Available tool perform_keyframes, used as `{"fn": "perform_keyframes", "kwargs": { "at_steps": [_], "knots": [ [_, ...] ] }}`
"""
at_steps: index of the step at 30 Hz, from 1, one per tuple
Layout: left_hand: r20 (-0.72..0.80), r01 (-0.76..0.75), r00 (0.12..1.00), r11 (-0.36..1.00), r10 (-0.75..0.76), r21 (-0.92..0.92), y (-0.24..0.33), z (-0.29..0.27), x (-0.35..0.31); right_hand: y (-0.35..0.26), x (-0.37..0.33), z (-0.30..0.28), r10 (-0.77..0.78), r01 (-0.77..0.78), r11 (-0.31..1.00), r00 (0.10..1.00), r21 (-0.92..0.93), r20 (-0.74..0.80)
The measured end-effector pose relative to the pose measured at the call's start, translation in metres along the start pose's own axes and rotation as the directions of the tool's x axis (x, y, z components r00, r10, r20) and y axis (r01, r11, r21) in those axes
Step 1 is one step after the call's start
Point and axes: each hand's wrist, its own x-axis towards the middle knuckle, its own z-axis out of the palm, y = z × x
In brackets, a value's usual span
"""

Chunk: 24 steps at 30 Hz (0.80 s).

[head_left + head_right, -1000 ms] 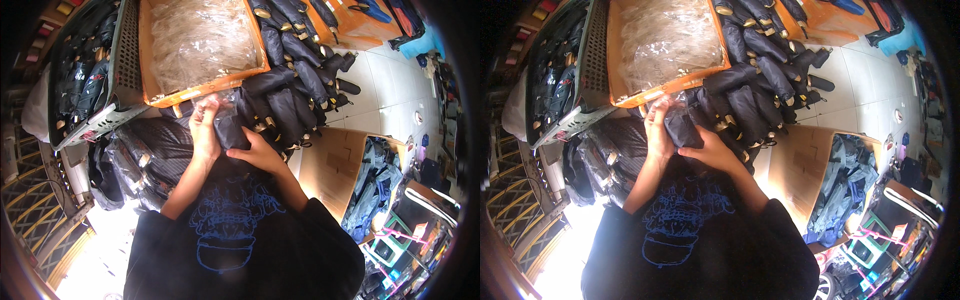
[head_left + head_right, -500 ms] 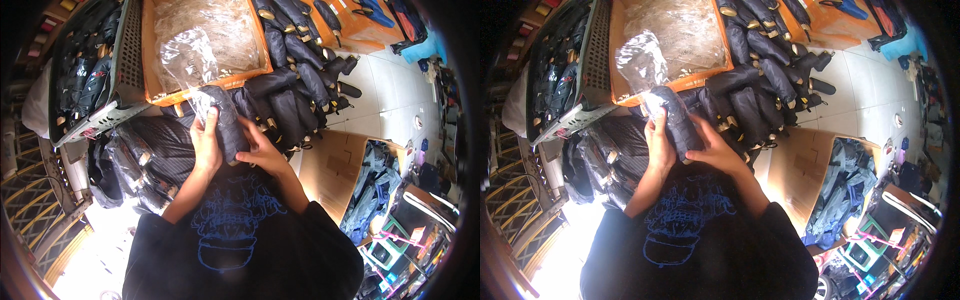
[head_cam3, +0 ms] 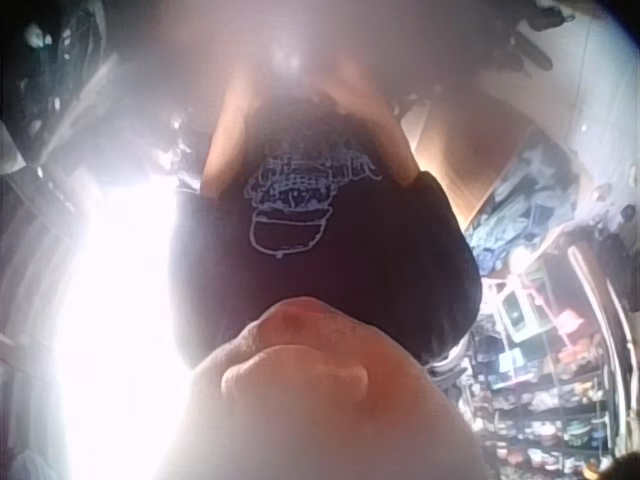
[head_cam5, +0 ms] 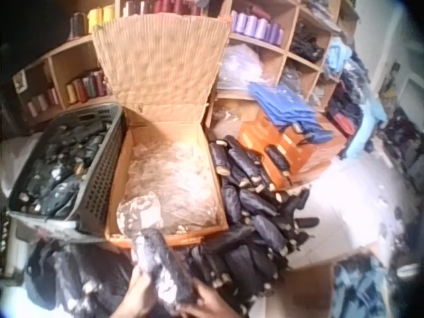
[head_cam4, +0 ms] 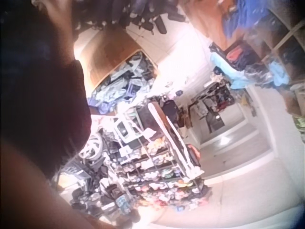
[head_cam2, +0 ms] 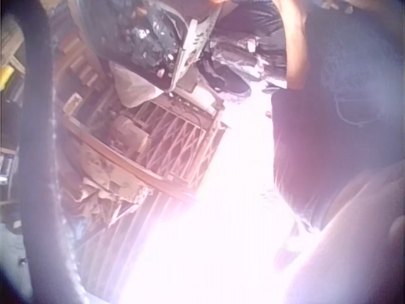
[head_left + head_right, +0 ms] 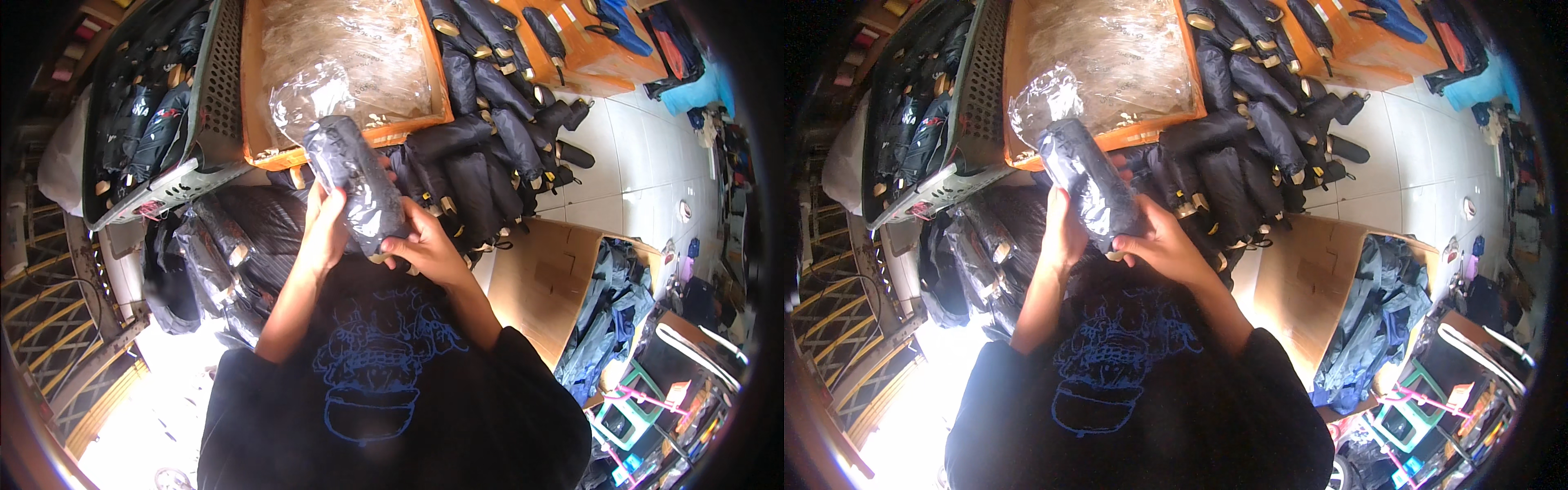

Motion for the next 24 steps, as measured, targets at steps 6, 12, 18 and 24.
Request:
{"fn": "perform_keyframes", "kwargs": {
  "at_steps": [6,12,18,24],
  "knots": [
    [-0.232,0.077,0.971,0.995,-0.061,0.061,0.002,0.01,-0.001,0.016,0.006,0.008,-0.101,0.112,0.989,0.988,0.094,-0.118],
    [-0.275,0.079,0.96,0.993,-0.054,0.083,-0.006,0.01,-0.03,0.042,0.01,0.005,-0.232,0.179,0.954,0.949,-0.243,-0.215],
    [-0.272,0.116,0.959,0.986,-0.081,0.116,0.0,-0.016,-0.045,0.021,0.017,0.011,0.032,-0.042,0.996,0.992,0.078,0.12],
    [-0.289,-0.022,0.956,0.997,0.043,0.077,0.009,-0.055,-0.093,0.043,0.044,0.039,0.104,-0.04,0.956,0.972,-0.29,0.21]
  ]
}}
